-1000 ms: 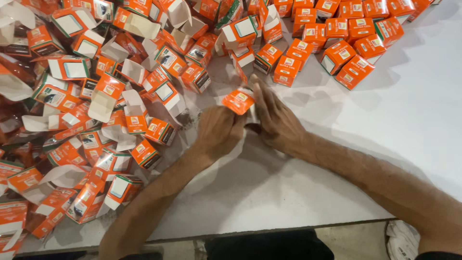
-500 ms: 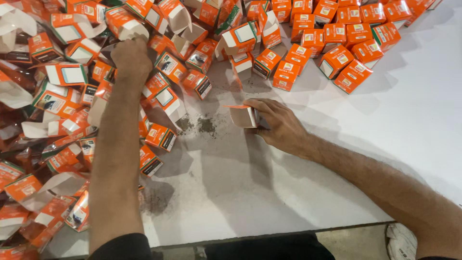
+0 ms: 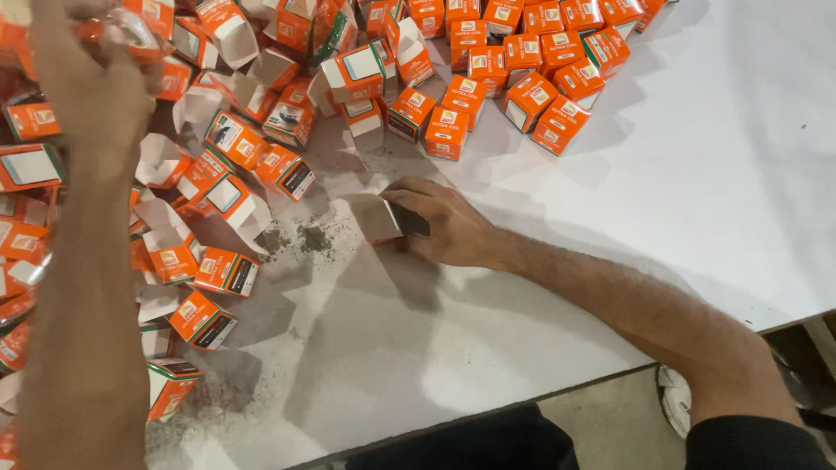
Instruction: The person sits at a table covered with small orange cartons and folds flat cardboard boxes into open boxes by hand, pressing the flaps into shape and placing each finished box back onto the table with the others.
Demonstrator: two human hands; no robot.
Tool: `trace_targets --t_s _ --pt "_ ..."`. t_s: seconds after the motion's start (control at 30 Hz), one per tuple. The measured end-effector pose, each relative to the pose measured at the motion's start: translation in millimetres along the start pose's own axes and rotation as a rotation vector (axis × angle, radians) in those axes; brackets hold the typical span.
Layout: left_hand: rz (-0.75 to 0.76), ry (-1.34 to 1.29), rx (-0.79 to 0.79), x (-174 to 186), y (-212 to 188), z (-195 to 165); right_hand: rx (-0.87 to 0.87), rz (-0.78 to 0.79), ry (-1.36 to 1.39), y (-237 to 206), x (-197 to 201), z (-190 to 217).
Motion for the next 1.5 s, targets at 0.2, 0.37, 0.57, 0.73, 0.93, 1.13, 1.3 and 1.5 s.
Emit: trace_targets --t_s 0.2,0.37,0.57,0.73,0.93,1.13,1.3,1.5 --pt "0.246 -1.157 0.399 51 -90 -84 -0.157 0.08 0.041 4 0 15" --pt "-0.02 -0.565 -0.024 57 -163 -140 -0.094 0.064 0.06 14 -13 26" --pt "-0.11 -0.232 -0.737 35 -198 -145 -0.123 0.11 0.008 25 -28 32" --pt "-0.13 0.11 -0.762 13 -203 -128 -0.121 0.099 0.019 28 -30 32" --pt "0.03 0.092 -0.632 15 -195 -129 -0.125 0.084 0.032 26 -27 26" --pt "0.267 0.062 -0.5 13 -186 -142 -0.113 0.1 -0.008 21 -25 15" --pt "0.241 0.094 -0.402 -1 -184 -144 -0.036 0.09 -0.088 21 -28 16" --pt "0.052 -0.177 -0.189 -6 -196 -131 -0.202 0.085 -0.038 22 -31 22"
Point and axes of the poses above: each hand's wrist, its own y-axis towards the middle knuckle, its own x-axis out of the back of the hand, z = x × y, the point moved 1 cm from there along y, towards the middle knuckle, and after that the axes turned 13 degrees about y, right-handed, at the moved point
